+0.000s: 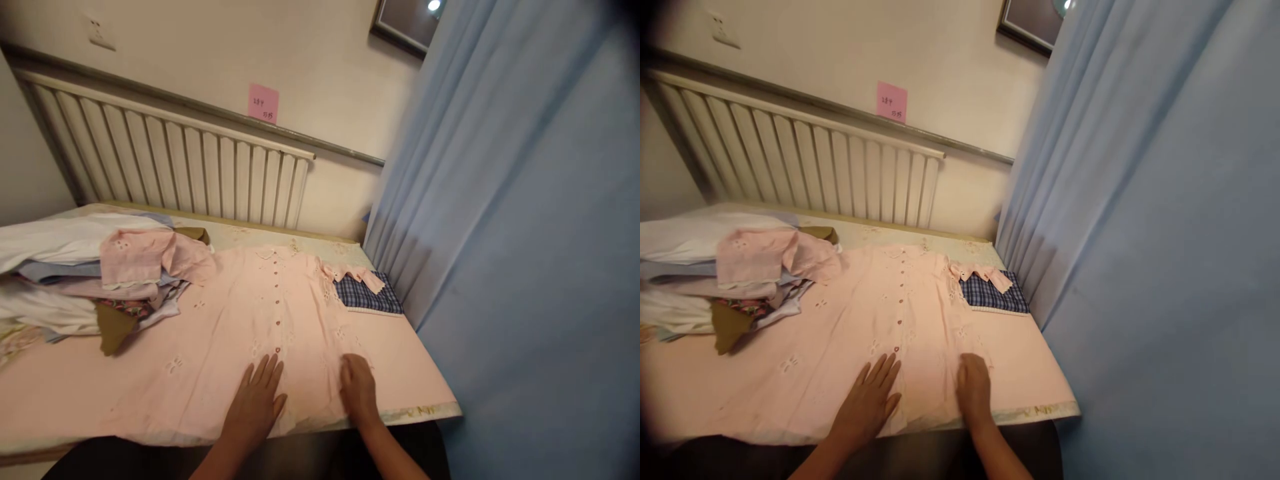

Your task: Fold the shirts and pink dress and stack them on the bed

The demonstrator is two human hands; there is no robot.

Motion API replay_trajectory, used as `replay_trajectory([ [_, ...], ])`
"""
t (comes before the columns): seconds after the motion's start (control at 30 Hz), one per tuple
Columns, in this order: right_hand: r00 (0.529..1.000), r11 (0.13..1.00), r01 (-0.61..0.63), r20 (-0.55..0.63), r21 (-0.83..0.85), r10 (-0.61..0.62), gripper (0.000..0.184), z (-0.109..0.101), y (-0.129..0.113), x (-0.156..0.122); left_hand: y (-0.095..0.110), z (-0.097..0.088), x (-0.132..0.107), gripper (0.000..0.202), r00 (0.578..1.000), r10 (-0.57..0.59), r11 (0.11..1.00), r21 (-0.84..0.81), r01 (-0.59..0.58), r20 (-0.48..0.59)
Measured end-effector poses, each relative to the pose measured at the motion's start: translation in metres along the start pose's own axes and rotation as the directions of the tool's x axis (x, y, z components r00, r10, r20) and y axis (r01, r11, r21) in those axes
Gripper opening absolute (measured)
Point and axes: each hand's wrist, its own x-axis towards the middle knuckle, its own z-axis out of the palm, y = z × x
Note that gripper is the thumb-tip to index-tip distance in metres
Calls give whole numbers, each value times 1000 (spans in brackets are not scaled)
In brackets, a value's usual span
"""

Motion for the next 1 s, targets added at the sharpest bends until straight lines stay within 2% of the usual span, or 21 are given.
replay_trajectory([
  [0.07, 978, 967, -205, 14, -154, 209, 30, -9, 21, 15, 0, 1, 0, 56, 1000, -2, 1000, -6, 2, -7],
  [0.17, 891, 869, -389, 113, -305, 439, 35, -21, 37, 34, 0, 1, 0, 55, 1000, -7, 1000, -14, 7, -13],
  [0.3, 812, 815, -468, 197, -342, 549, 37, -24, 45, 49, 1, -1, 0, 54, 1000, -13, 1000, -14, 13, -15],
  [0.4, 752, 781, -509, 255, -361, 608, 24, -21, 50, 55, 1, -2, 0, 54, 1000, -15, 1000, -20, 15, -11],
  [0.47, 732, 774, -520, 278, -362, 622, 16, -20, 52, 57, 0, -2, 0, 55, 1000, -10, 1000, -17, 10, -3],
  [0.63, 744, 789, -515, 281, -336, 606, 15, -20, 55, 57, 0, -3, 0, 55, 1000, -8, 1000, -9, 8, 12],
  [1.0, 818, 809, -457, 181, -371, 545, 19, -23, 62, 45, 0, -2, 0, 55, 1000, -12, 1000, -27, 12, 3],
])
